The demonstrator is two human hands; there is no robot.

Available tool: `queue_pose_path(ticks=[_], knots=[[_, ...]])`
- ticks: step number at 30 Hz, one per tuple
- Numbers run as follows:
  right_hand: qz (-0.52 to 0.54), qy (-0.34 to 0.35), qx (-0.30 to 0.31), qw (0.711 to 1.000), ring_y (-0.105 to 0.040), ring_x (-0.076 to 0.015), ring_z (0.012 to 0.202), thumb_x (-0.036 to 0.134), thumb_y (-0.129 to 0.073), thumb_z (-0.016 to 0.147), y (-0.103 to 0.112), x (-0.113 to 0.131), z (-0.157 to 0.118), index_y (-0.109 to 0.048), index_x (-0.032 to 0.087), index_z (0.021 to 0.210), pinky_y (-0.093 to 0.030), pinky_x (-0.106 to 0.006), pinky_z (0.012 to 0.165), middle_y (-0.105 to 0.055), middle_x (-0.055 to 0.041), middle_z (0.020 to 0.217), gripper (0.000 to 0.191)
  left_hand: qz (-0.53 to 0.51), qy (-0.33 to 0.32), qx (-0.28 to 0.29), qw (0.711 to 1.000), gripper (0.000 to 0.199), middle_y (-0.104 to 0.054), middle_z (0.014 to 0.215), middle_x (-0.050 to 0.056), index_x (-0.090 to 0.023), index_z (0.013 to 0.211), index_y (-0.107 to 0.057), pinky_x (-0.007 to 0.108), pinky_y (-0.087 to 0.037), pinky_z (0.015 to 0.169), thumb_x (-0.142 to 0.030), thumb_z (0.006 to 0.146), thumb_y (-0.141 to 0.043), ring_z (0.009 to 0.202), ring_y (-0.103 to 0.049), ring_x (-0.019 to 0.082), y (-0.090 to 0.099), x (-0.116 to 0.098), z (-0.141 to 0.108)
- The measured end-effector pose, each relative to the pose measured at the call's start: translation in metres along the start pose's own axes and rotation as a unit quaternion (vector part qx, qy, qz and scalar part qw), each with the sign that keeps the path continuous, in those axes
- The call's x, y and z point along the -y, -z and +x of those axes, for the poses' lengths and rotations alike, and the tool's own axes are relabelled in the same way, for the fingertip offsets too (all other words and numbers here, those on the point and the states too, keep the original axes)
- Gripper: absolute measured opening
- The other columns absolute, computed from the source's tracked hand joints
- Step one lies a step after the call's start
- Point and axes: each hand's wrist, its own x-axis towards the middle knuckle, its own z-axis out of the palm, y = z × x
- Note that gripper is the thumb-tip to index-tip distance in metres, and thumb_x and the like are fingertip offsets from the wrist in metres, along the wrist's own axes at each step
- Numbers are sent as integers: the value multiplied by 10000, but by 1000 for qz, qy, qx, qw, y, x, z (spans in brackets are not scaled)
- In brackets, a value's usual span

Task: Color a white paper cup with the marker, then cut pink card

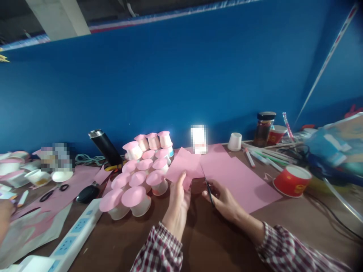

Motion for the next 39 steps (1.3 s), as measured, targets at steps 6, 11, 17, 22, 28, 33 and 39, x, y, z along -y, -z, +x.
queue_pose_path(ticks=[6, 11, 17, 22, 28, 33, 39], knots=[[76, 17, 34, 996, -605, -199, 923, 435, -580, 845, -3, 17, -5, -549, 156, 1105, -492, -284, 784, -641, -71, 980, 382, 12, 51, 51, 997, 182, -721, 800, 90, -147, 869, -664, 290, -558, 681, -267, 736, -695, 796, -692, 221, -4, 2, -14], [136, 38, 51, 989, -607, -200, 944, 443, -582, 848, -5, 20, -5, -553, 164, 1129, -491, -297, 829, -642, -89, 1054, 397, -4, 58, 76, 995, 149, -715, 764, 73, -115, 819, -660, 241, -540, 657, -227, 726, -694, 680, -680, 160, -10, 8, -21], [130, 37, 24, 991, -599, -183, 831, 476, -572, 845, -4, 19, -4, -578, 172, 1110, -492, -279, 746, -646, -66, 931, 404, 13, 25, 74, 997, 192, -707, 792, 52, -122, 826, -658, 250, -515, 621, -225, 680, -729, 650, -655, 147, -8, 14, -23], [135, 25, 17, 990, -576, -167, 754, 511, -575, 827, -3, 20, -3, -581, 165, 1106, -479, -255, 664, -610, -43, 820, 444, 22, 22, 79, 996, 230, -697, 797, 52, -120, 840, -656, 253, -514, 621, -251, 671, -743, 662, -645, 145, -7, 16, -23], [135, 17, 13, 991, -553, -148, 681, 513, -581, 823, -3, 18, -3, -582, 173, 1078, -464, -236, 596, -580, -21, 757, 425, 24, 7, 82, 996, 279, -689, 833, 63, -116, 890, -653, 267, -522, 650, -257, 671, -752, 715, -648, 157, -6, 19, -19], [139, 25, 11, 990, -549, -145, 673, 504, -590, 819, -3, 19, -4, -583, 164, 1090, -470, -243, 614, -587, -23, 756, 435, 27, 0, 89, 996, 309, -693, 885, 72, -126, 947, -648, 276, -530, 678, -264, 687, -744, 757, -655, 165, -4, 21, -17], [138, 17, 14, 990, -548, -143, 676, 490, -606, 812, -2, 17, -3, -583, 163, 1093, -471, -246, 628, -603, -29, 786, 431, 32, 6, 70, 997, 298, -700, 904, 89, -115, 907, -651, 273, -537, 660, -265, 672, -756, 750, -663, 169, -4, 21, -15]])
